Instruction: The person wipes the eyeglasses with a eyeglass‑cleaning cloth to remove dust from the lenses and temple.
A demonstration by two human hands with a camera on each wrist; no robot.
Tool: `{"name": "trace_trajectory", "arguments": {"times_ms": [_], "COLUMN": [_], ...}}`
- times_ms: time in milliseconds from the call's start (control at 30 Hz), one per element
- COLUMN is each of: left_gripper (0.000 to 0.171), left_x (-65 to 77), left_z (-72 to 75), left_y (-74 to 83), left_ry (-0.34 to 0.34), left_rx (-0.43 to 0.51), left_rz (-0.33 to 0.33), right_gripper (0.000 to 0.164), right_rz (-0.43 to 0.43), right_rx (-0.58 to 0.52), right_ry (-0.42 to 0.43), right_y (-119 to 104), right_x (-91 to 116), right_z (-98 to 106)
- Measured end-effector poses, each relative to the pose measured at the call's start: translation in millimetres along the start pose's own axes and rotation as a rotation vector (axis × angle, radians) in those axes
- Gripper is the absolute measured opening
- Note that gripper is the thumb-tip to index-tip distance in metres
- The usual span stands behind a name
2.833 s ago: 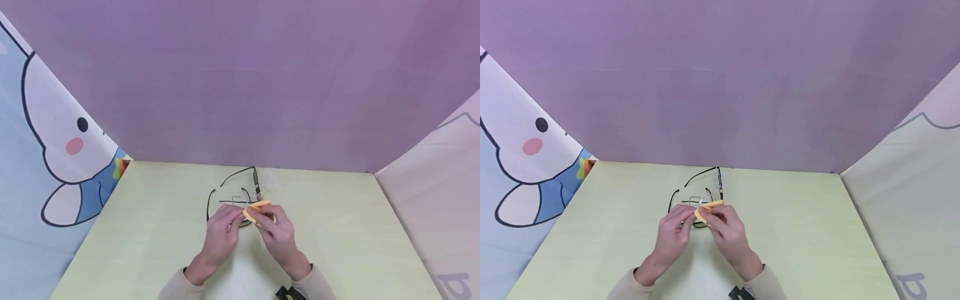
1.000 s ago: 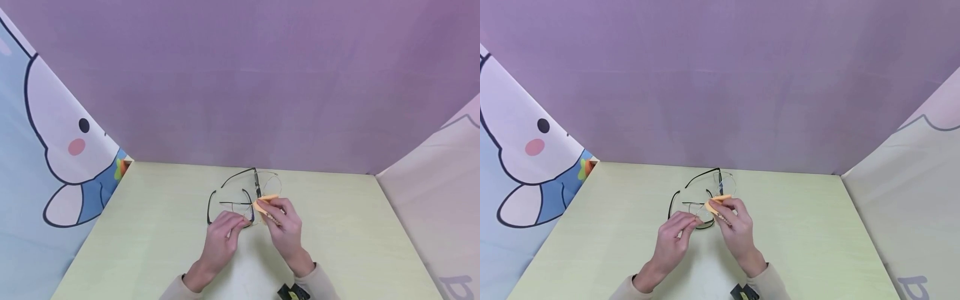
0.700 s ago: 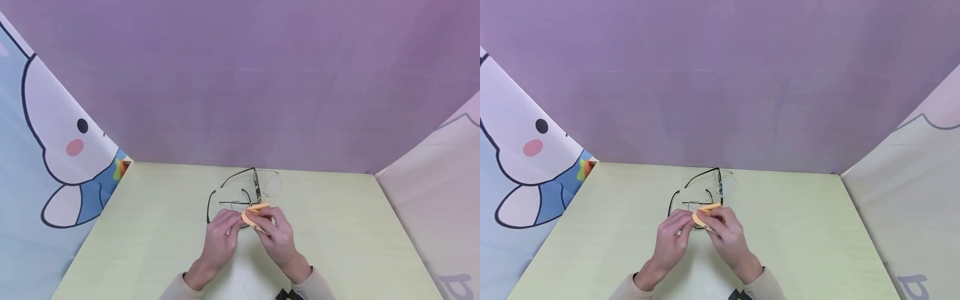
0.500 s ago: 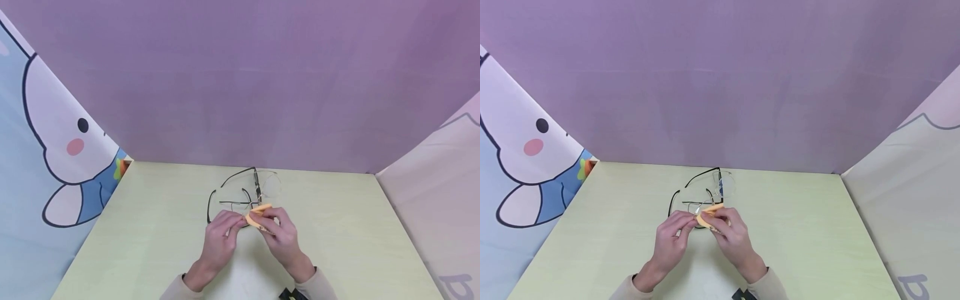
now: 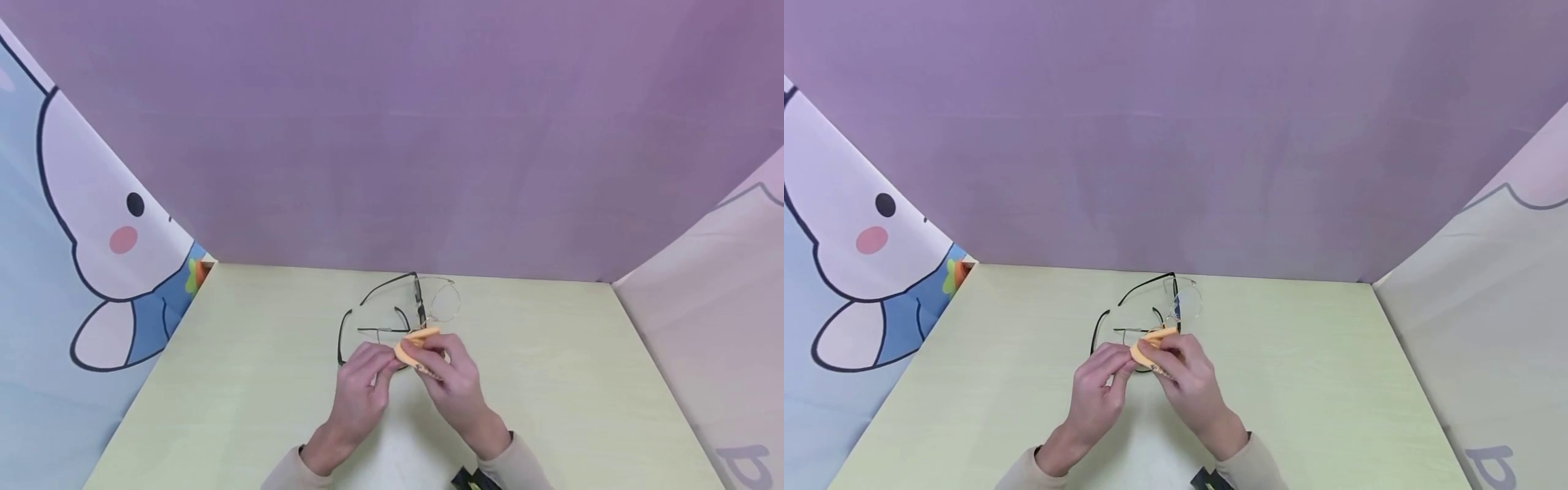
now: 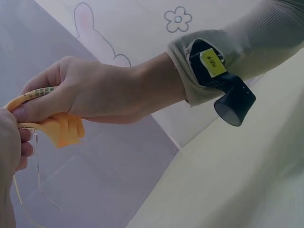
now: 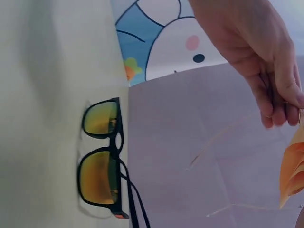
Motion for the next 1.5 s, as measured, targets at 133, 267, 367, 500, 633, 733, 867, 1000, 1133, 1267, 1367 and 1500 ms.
{"name": "trace_trajectory", "arguments": {"times_ms": [133,267,367,500,633,733,867,1000,1133,1267,1367,1500], "left_gripper": [0.025,0.02,0.014,0.012,0.012,0.012,0.014,0.014,0.011,0.01,0.012,0.011], "left_x": [1.8,1.5,0.4,-0.1,0.6,1.8,3.5,3.9,4.5,5.4,5.0,4.4], "left_z": [-0.1,0.1,0.5,0.3,-0.3,-0.5,-0.1,0.6,0.3,-0.3,-0.3,0.1], "left_y": [-0.1,0.5,0.8,1.5,2.2,2.3,1.7,0.2,-1.3,-1.9,-1.6,-0.2], "left_ry": [0.021,0.023,0.011,-0.016,-0.005,0.021,0.057,0.067,0.041,0.013,0.0,-0.017], "left_rx": [0.001,0.02,0.026,0.019,0.02,0.03,0.044,0.046,0.037,0.022,0.011,-0.001], "left_rz": [0.011,0.018,0.014,-0.001,-0.007,-0.002,0.004,0.014,0.034,0.041,0.035,0.03], "right_gripper": [0.019,0.021,0.023,0.024,0.023,0.023,0.024,0.022,0.021,0.021,0.022,0.022], "right_rz": [0.047,0.015,-0.05,-0.121,-0.147,-0.156,-0.158,-0.116,-0.049,-0.008,-0.017,-0.053], "right_rx": [-0.009,0.006,0.017,0.018,0.01,0.007,0.005,0.009,0.007,0.0,0.007,0.031], "right_ry": [-0.002,0.002,0.008,0.005,-0.004,-0.008,0.001,0.02,0.018,0.013,0.006,-0.01], "right_y": [-1,5,9,12,11,11,9,5,0,-3,-3,3], "right_x": [5,8,8,5,2,3,9,14,14,10,8,7], "right_z": [0,4,7,8,8,8,6,2,-2,-4,-4,-2]}}
Point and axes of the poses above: each hand's wrist, its own x-axis away from the middle knuckle, its own z-axis out of the back of the hand, y = z × x, the point moved 1 cm from there along -x, towards the middle knuckle, and after that the axes turned 13 degrees about x, right-handed, at the moved point
